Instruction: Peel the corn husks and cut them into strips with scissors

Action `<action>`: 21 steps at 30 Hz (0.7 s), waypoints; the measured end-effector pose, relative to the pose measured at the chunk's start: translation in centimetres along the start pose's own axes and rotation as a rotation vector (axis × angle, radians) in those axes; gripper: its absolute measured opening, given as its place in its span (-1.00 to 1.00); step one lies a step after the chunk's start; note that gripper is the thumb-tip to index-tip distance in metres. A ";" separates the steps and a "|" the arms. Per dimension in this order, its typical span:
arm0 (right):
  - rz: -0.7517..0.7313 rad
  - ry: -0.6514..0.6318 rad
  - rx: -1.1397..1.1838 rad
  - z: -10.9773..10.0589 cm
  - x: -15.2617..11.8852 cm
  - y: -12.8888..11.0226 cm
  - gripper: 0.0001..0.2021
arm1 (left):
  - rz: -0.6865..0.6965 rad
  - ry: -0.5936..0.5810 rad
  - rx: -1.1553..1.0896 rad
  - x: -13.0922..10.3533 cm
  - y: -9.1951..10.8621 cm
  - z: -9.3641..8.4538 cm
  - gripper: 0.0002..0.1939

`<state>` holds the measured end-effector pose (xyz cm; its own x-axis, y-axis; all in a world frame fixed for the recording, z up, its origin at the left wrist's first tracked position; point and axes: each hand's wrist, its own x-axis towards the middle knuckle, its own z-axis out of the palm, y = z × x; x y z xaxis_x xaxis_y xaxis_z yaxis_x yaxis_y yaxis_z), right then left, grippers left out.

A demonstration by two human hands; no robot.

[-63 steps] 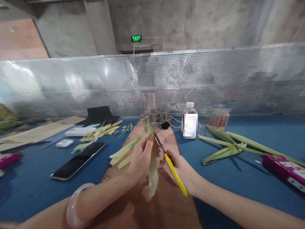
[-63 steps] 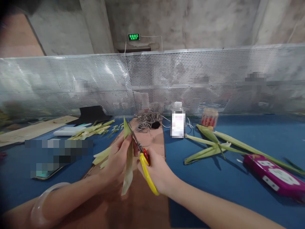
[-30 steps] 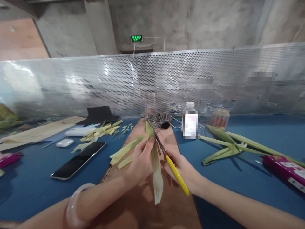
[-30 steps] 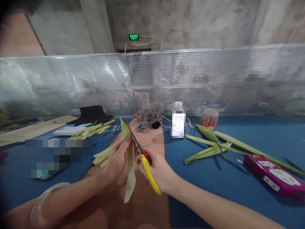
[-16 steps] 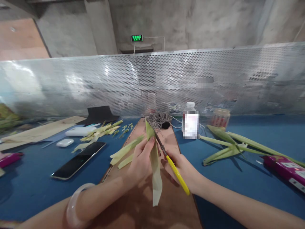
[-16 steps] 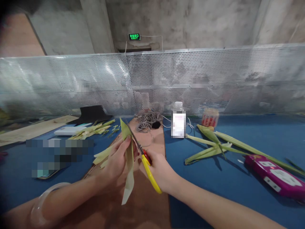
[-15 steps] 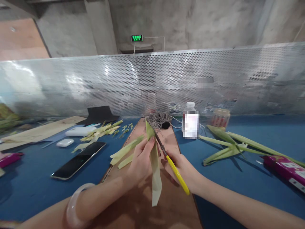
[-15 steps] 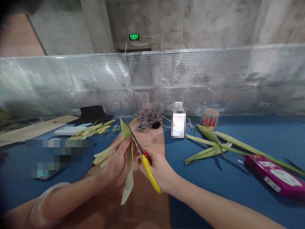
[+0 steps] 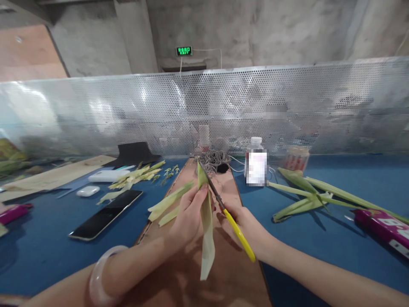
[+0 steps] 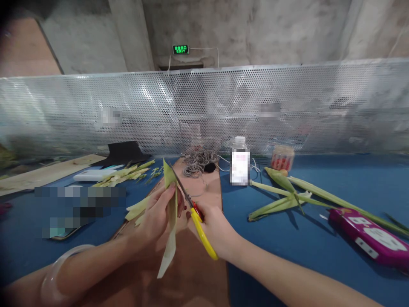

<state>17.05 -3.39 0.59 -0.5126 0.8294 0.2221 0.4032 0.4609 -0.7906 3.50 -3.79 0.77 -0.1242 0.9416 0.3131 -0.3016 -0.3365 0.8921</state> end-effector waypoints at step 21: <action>0.063 0.018 0.120 0.6 -0.5 0.4 -0.86 | 0.006 -0.025 0.091 -0.3 0.6 -0.1 -0.70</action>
<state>17.05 -3.85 -0.17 -0.4751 0.8616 0.1786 0.3405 0.3672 -0.8656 3.23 -4.27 1.18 -0.1014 0.9401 0.3254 -0.2141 -0.3400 0.9157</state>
